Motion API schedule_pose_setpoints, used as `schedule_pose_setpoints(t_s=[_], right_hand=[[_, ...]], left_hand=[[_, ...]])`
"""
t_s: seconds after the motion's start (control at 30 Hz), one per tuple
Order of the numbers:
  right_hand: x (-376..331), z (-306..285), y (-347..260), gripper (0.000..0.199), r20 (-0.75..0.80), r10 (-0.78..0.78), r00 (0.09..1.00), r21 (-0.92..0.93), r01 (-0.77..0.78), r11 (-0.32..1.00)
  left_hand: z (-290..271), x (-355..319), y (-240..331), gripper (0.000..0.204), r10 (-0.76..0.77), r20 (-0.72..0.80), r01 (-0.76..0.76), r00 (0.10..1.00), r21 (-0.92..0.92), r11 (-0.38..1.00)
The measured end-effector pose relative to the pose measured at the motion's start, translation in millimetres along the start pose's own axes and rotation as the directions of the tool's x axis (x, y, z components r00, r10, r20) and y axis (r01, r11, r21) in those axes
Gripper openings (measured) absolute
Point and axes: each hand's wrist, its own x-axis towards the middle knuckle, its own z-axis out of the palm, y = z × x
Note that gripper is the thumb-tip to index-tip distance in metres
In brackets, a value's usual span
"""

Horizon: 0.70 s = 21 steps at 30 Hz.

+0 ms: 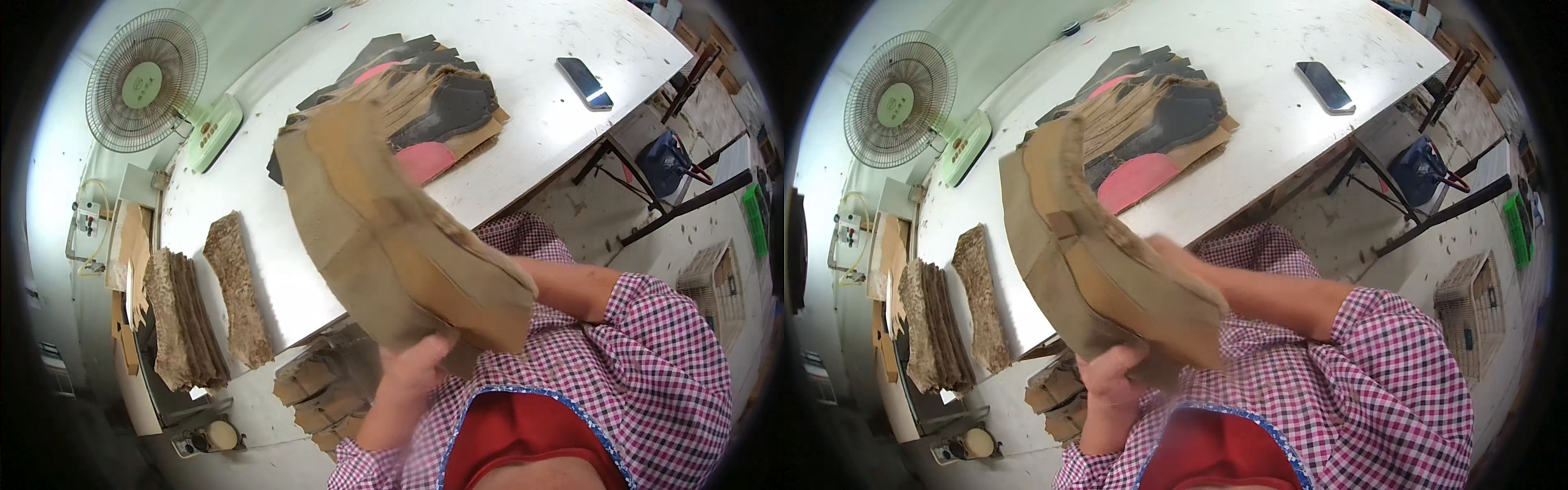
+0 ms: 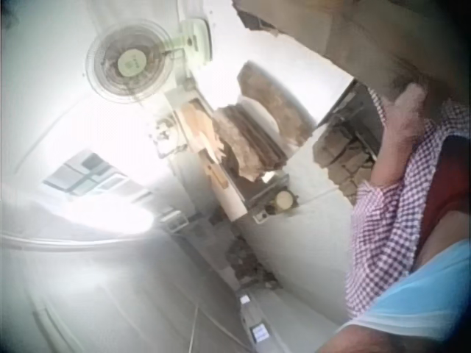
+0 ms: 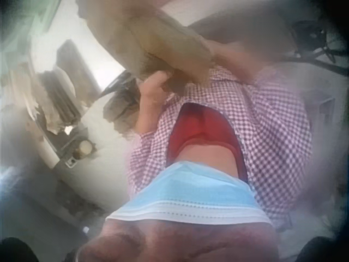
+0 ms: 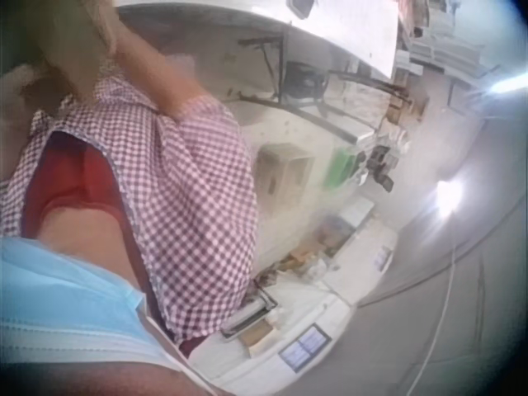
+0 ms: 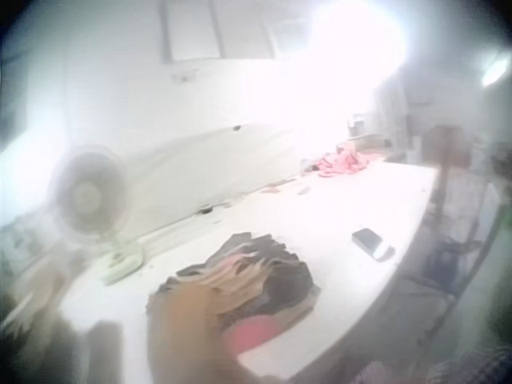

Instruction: The person repeatedly picks up individual pieces of layered material from a stack on a white table, turns them over, and places them back down. The person handles the materials by hand without using tools.

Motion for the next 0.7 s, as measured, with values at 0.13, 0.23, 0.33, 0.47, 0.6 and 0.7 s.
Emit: schedule_pose_setpoints(t_s=[0.13,0.23,0.33,0.47,0.6,0.7], right_hand=[[10.4,-53.7,-12.7,0.024,-0.346,0.077,0.935,-0.142,-0.134,0.981],[-12.0,-62.0,-36.4,0.017,-0.495,-0.214,0.842,-0.259,0.092,0.961],[-36.5,-41.9,-66.8,0.017,-0.186,-0.640,0.746,-0.680,0.372,0.632],[-43.4,-3.6,-75.0,0.030,0.059,-0.713,0.698,-0.866,0.391,0.311],[-45.0,-4.3,-72.8,0.029,0.016,-0.652,0.758,-0.807,0.395,0.439],[-47.9,-6.4,-74.7,0.024,-0.008,-0.590,0.808,-0.743,0.390,0.544]], left_hand=[[-1.0,2.8,15.8,0.055,-0.044,-0.158,0.034,0.986,-0.062,0.998],[-0.5,6.4,14.8,0.055,0.024,-0.273,-0.025,0.962,0.000,1.000],[-4.5,11.5,7.9,0.058,0.046,-0.254,-0.062,0.966,-0.057,0.996],[-7.8,14.0,-0.1,0.061,0.120,-0.184,-0.116,0.976,0.028,0.993],[-3.3,10.8,4.3,0.062,0.070,-0.197,-0.065,0.978,0.032,0.997],[-8.5,8.0,5.5,0.063,0.035,-0.149,-0.033,0.988,0.015,0.999]])
